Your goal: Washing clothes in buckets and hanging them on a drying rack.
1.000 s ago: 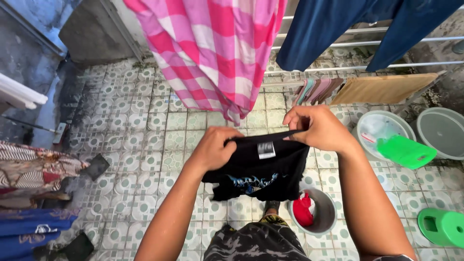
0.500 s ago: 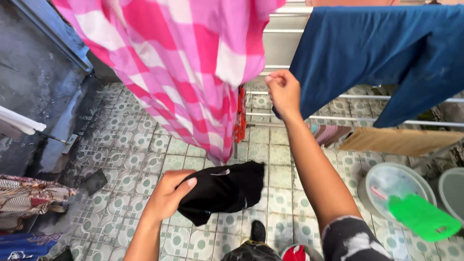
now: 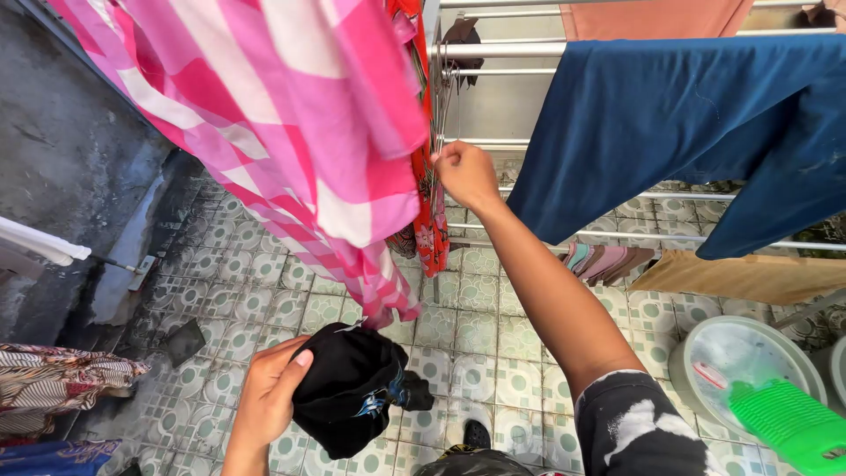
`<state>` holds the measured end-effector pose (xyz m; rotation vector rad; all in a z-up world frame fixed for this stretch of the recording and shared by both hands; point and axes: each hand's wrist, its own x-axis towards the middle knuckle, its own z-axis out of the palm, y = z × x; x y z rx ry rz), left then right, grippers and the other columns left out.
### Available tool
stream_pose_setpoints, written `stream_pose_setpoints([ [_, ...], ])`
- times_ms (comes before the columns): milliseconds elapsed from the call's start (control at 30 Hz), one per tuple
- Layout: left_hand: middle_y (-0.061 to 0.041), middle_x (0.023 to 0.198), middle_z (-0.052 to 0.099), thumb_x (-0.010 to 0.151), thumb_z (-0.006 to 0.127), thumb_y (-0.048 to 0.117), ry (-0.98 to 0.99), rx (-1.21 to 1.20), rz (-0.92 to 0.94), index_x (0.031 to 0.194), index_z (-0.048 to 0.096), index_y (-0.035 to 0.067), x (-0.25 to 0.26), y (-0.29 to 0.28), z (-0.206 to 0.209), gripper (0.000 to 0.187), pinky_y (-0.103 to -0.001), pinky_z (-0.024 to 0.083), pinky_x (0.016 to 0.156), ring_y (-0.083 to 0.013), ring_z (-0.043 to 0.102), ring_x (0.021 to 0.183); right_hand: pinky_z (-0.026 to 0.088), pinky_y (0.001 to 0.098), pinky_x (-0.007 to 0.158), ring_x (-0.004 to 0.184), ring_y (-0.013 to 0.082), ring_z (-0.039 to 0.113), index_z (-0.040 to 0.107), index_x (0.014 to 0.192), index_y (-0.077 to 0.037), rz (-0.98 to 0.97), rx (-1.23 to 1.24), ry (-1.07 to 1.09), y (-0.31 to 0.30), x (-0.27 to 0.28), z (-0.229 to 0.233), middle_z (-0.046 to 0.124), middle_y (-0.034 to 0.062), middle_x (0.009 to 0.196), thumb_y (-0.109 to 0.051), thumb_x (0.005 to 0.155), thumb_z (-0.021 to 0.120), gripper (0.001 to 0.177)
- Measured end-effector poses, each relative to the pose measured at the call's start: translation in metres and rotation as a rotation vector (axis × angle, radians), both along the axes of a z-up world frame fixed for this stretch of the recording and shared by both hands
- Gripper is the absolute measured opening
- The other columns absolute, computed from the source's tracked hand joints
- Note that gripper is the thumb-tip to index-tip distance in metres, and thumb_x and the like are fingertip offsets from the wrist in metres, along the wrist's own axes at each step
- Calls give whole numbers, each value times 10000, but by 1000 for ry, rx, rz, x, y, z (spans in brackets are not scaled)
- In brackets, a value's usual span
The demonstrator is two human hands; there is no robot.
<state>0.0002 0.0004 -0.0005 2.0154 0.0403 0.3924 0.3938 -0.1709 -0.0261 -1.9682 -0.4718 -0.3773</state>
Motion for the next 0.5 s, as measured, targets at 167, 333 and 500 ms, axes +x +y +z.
stream_pose_setpoints([
  [167,-153,907,776,969,517,172,43,36,70,1013,700,-86,-2,11,-13,320,-325,536,759,-256,735,791,532,373,632,629,229,695,731,876,-34,48,26,151,-3,6,-11,727,93,698,-234,884,669,210],
  [333,-150,884,768,969,532,162,56,18,102,1018,696,-91,-19,13,-12,305,-321,529,745,-244,715,767,557,384,657,653,254,731,718,911,-35,-85,45,18,-29,-7,-3,725,126,705,-202,908,621,193],
  [500,-158,908,770,961,543,152,30,2,107,1032,700,-93,-44,24,-8,298,-319,533,757,-249,712,778,542,458,678,736,356,726,641,1064,-24,-167,-27,-159,-84,-42,15,707,188,776,-163,1030,545,173],
])
